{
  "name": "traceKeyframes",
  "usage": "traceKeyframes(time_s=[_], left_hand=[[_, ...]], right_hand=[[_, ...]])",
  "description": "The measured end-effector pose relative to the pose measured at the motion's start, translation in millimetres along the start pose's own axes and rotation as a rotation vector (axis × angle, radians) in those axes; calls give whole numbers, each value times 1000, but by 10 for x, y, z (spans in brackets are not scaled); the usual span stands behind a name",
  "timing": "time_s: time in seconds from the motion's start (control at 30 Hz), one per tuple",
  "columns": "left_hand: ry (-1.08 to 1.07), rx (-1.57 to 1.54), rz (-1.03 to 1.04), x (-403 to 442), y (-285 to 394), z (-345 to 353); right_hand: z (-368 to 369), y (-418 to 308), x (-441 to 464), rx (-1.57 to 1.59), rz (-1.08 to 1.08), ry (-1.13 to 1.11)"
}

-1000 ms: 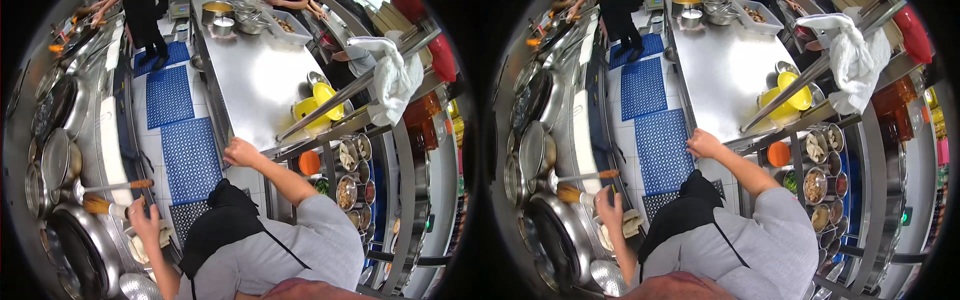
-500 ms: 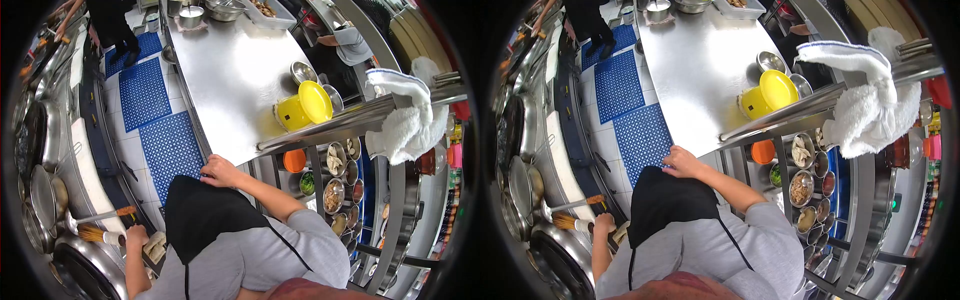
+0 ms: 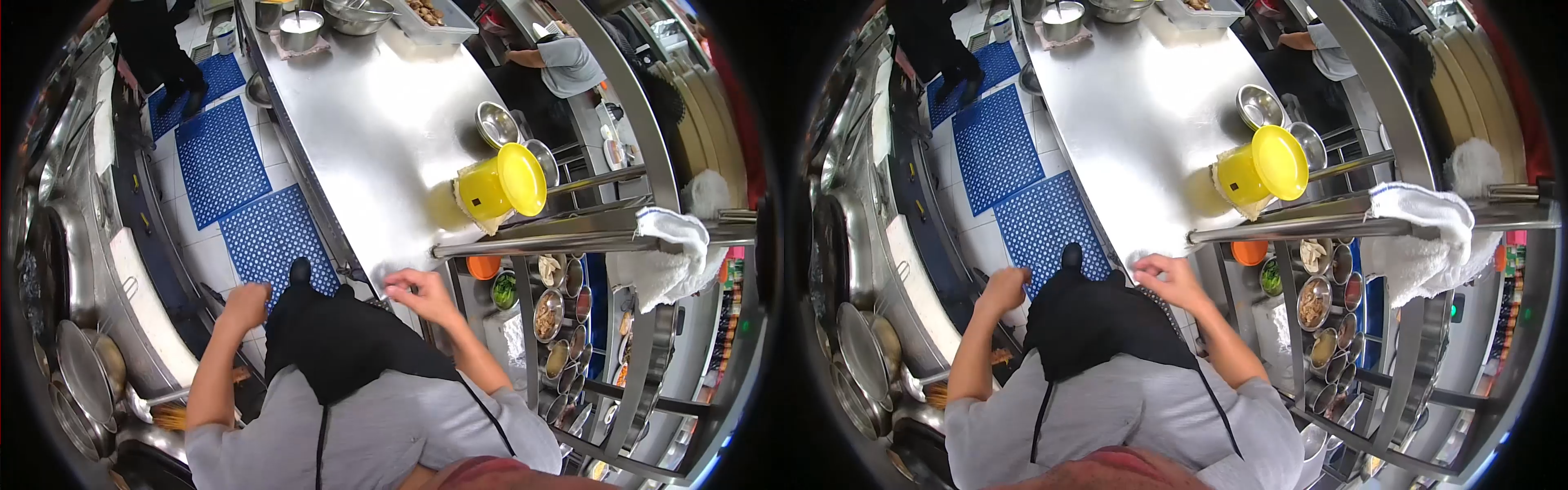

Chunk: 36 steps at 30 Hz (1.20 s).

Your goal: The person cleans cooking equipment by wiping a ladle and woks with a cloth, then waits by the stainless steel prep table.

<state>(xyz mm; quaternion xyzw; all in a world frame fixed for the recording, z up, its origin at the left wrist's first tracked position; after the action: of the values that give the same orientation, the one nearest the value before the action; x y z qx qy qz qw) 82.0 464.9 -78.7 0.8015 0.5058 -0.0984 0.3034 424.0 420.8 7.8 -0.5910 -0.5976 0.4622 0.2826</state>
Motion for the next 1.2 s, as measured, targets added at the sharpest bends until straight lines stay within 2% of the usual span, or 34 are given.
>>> traceKeyframes(time_s=[0.17, 0.27, 0.37, 0.47, 0.57, 0.67, 0.73, 0.87, 1.0, 1.2], left_hand=[[308, -92, 212, 746, 380, -696], [386, -188, 396, 1003, 737, -740], [277, -243, 475, 1153, 985, -595], [219, -344, 548, 1229, 1028, -429], [179, -397, 531, 1338, 932, -394], [263, -458, 561, 1399, 866, -625], [374, -516, 592, 1483, 841, -762], [512, -567, 660, 1660, 916, -1093], [529, -629, 727, 2001, 1087, -1185], [589, -491, 681, 2348, 1248, -1094]], right_hand=[[-593, -252, -15, -31, 138, 206], [-723, -582, 79, -244, 33, 272], [-771, -774, 173, -282, 0, 342], [-761, -842, 298, -441, -132, 383], [-624, -679, 401, -702, -63, 342], [-368, -405, 441, -708, -68, 365], [-135, -202, 486, -612, -12, 304], [182, -154, 620, -517, 42, 263], [300, -72, 765, -507, -1, 230], [265, 78, 842, -427, 116, 245]])
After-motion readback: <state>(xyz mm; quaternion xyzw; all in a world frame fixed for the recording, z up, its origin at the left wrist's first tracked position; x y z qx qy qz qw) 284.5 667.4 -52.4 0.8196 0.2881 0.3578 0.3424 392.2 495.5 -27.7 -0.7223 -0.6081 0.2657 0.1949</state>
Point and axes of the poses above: each hand's wrist, its own x-axis towards the middle knuckle, its own z-axis out of the palm, y = z × x, the point moved 7 cm from there along x, towards the middle knuckle, and after that the axes turned 1 degree about -z, right-handed, at the moved point
